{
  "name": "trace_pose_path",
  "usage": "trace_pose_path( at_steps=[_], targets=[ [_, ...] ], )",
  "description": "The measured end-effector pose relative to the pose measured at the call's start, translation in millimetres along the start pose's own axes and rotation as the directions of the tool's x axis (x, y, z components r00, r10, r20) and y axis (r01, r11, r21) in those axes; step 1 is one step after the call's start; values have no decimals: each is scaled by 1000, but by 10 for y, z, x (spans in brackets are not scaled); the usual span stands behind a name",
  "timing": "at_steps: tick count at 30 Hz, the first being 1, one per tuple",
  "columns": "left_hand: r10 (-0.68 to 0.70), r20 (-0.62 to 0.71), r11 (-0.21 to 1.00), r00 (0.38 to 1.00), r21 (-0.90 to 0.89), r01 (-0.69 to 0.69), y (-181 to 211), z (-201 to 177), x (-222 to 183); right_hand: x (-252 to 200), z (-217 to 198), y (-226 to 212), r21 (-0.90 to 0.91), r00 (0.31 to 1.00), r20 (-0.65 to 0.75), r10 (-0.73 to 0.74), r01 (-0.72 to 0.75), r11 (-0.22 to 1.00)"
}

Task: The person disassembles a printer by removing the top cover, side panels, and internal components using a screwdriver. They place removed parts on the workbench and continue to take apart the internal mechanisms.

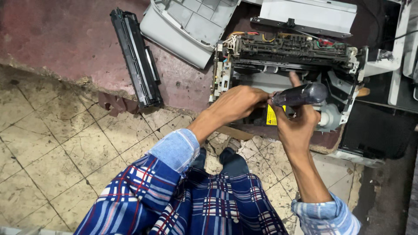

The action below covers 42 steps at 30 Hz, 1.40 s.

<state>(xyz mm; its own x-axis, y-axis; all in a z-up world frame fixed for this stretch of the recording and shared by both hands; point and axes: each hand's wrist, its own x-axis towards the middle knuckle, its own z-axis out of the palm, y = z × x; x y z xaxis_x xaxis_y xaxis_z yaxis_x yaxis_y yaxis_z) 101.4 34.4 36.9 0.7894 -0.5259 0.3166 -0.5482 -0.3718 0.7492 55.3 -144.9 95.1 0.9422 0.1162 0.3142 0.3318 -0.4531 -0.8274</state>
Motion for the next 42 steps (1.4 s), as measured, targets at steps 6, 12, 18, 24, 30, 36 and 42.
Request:
trace_pose_path(
  at_steps=[6, 12, 18, 24, 30, 36, 42],
  targets=[
    [-63, 62, 998, 996, 24, 61, 69, -22, -17, -19, -96, -223, -84, 998, 27, -59, 61, 995],
    [-194, 181, 977, 964, 128, 173, 44, 76, -23, 99, -143, -266, 606, 985, -169, 30, 79, 792],
    [-36, -72, 999, 997, -11, 35, 101, 320, -28, 449, -296, 108, 635, 965, 251, -72, -108, 765],
    [-74, -21, 988, 997, -139, 71, 166, 333, -77, 535, -161, 88, 602, 960, 165, -227, 84, 794],
    [-111, -45, 990, 993, -90, 107, 167, 140, -132, 169, 190, 83, 64, 899, -283, -334, 365, 929],
    [23, -188, 1000, 982, -9, -25, 37, 206, -31, -150, 182, 181, -13, 982, -145, -123, 123, 992],
    [-50, -129, 998, 990, -29, 47, -39, 51, -48, -21, 139, 126, -116, 999, -53, -11, 5, 993]
  ],
)
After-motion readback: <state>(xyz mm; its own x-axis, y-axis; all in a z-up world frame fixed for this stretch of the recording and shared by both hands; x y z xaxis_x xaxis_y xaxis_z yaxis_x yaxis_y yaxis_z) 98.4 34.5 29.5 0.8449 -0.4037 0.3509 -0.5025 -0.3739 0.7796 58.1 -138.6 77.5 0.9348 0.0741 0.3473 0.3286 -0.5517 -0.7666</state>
